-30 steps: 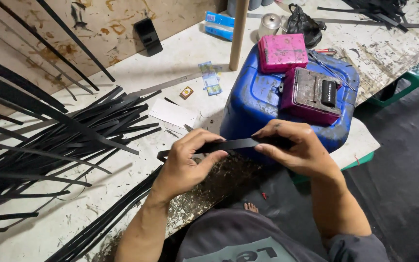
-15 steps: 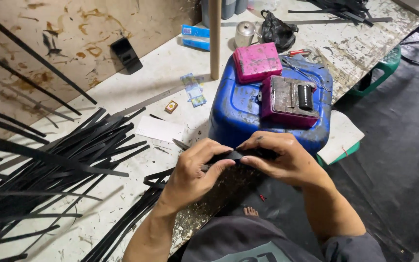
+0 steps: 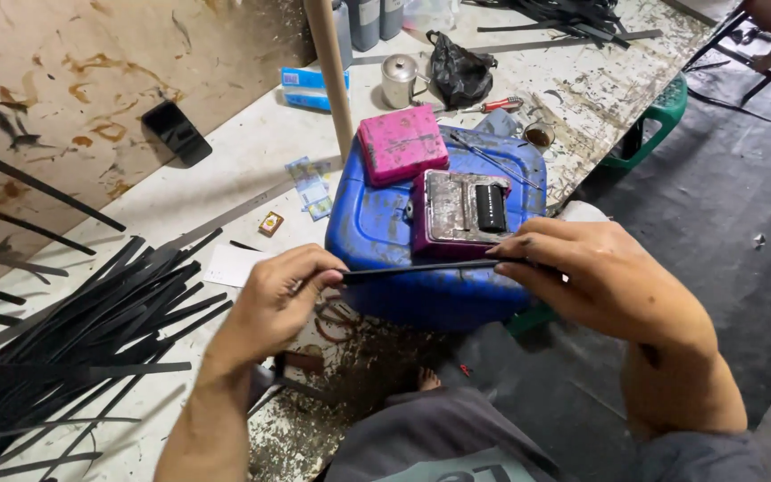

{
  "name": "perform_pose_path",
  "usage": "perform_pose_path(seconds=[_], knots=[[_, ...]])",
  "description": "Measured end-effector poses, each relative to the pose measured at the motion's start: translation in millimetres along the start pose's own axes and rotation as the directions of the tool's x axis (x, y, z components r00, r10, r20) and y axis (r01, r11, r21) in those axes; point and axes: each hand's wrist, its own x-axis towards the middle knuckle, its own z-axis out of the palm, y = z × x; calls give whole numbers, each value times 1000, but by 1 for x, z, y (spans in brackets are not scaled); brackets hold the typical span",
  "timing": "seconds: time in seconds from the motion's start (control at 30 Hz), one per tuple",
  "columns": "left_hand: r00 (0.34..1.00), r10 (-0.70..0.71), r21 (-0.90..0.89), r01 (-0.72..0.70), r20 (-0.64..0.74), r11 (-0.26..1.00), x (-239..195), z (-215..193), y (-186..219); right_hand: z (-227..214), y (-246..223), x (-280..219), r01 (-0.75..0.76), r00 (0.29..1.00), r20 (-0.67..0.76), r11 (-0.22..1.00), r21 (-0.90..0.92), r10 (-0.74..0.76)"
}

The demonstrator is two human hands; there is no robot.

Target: Applying edge paint to long leather strips using a manual applicator and hanging them on a rack to dry.

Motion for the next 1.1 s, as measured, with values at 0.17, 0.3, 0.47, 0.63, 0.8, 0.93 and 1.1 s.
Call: perform_pose_path(seconds=[0.17, 0.3, 0.47, 0.63, 0.8, 0.93, 1.1], knots=[[993, -58, 82, 50, 100, 995, 41, 11, 27, -3, 31, 27, 84, 963, 263, 993, -87, -59], [995, 45, 31, -48, 93, 998, 64, 29, 41, -10, 50, 45, 67, 909, 399, 987, 144, -120], [985, -169, 74, 166, 39, 983, 69, 22, 34, -28, 86, 27, 68, 934, 326, 970, 235, -145], [988, 97, 118, -111, 122, 987, 101, 59, 38, -9, 79, 33, 126, 953, 236, 957, 260, -189], [994, 77, 259, -95, 77, 961, 103, 36, 30, -11, 94, 23, 93, 990, 95, 985, 147, -108], [979, 136, 216, -166, 149, 962, 113, 50, 11, 17, 98, 29, 118, 992, 22, 988, 98, -120], [974, 142, 202, -177, 176, 963, 116, 42, -1, 20, 100, 31, 122, 992, 13, 979, 166, -126]])
